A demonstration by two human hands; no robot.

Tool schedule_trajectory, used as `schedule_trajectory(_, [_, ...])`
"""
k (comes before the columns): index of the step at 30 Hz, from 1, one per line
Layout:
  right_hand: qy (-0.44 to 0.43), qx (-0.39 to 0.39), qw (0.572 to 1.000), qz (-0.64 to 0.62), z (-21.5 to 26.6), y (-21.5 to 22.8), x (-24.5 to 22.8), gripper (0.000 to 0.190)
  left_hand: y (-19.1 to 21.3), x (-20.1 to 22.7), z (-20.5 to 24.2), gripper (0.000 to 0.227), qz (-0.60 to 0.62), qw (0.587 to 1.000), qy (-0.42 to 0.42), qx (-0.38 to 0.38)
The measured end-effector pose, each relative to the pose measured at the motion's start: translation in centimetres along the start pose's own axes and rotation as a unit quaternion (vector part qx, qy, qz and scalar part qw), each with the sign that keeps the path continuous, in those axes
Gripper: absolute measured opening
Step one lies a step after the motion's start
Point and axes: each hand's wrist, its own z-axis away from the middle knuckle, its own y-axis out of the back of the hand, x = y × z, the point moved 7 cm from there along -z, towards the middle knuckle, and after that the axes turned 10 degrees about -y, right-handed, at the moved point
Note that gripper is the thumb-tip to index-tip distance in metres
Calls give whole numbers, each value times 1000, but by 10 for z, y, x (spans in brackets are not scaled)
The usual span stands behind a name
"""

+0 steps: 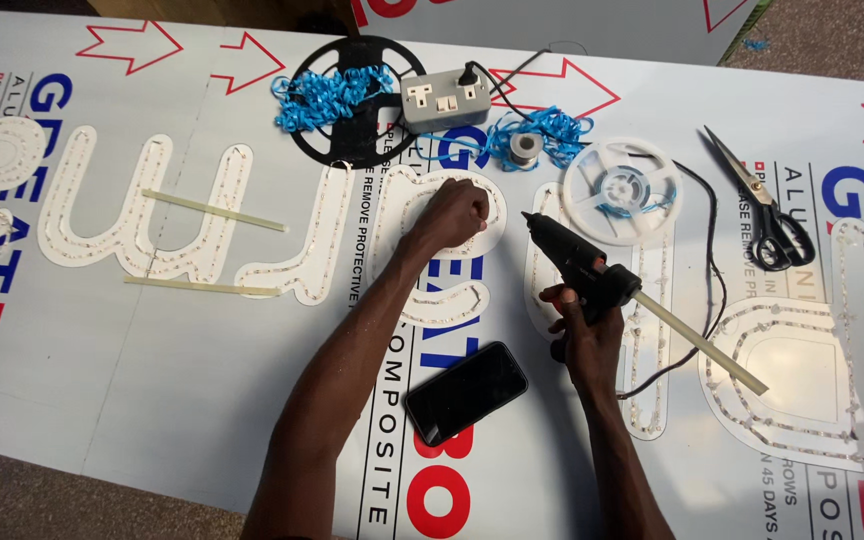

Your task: The person applies hot glue along the edges of white letter cutouts laid out on a large white board. They use a hot glue gun in their right hand to trace the outlines of the letters while occasionally using their left hand to hold the letters in place.

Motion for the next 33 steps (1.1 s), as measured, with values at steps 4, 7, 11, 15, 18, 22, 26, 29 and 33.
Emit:
schedule_trajectory(4, [-4,-10,1000,0,-2,-7,3,33,-3,-4,1,18,-6,1000,6,-2])
schedule_trajectory(7, [3,-16,1000,-3,-3,-13,3,33,2,5,5,16,17,1000,8,-4])
schedule_trajectory(11, [7,-26,1000,10,-9,-17,13,34,8,20,16,9,21,1000,-13,-10])
schedule_trajectory(15, [9,-23,1000,7,-8,-16,18,36,6,25,28,8,25,1000,-6,-13])
schedule_trajectory(18, [9,-25,1000,6,-3,-25,6,36,4,25,36,5,29,999,26,-15])
schedule_trajectory(22, [8,-28,999,18,3,-29,-1,33,-21,3,24,5,6,999,50,-5])
schedule_trajectory(26, [3,-15,1000,8,5,-26,5,37,-24,2,22,11,-11,999,31,-5])
schedule_trajectory(29, [3,-8,1000,3,1,-24,12,38,-50,-27,17,10,0,999,41,-6])
schedule_trajectory(33, [1,-6,1000,-17,-4,-24,18,40,-45,-24,16,9,35,998,49,-6])
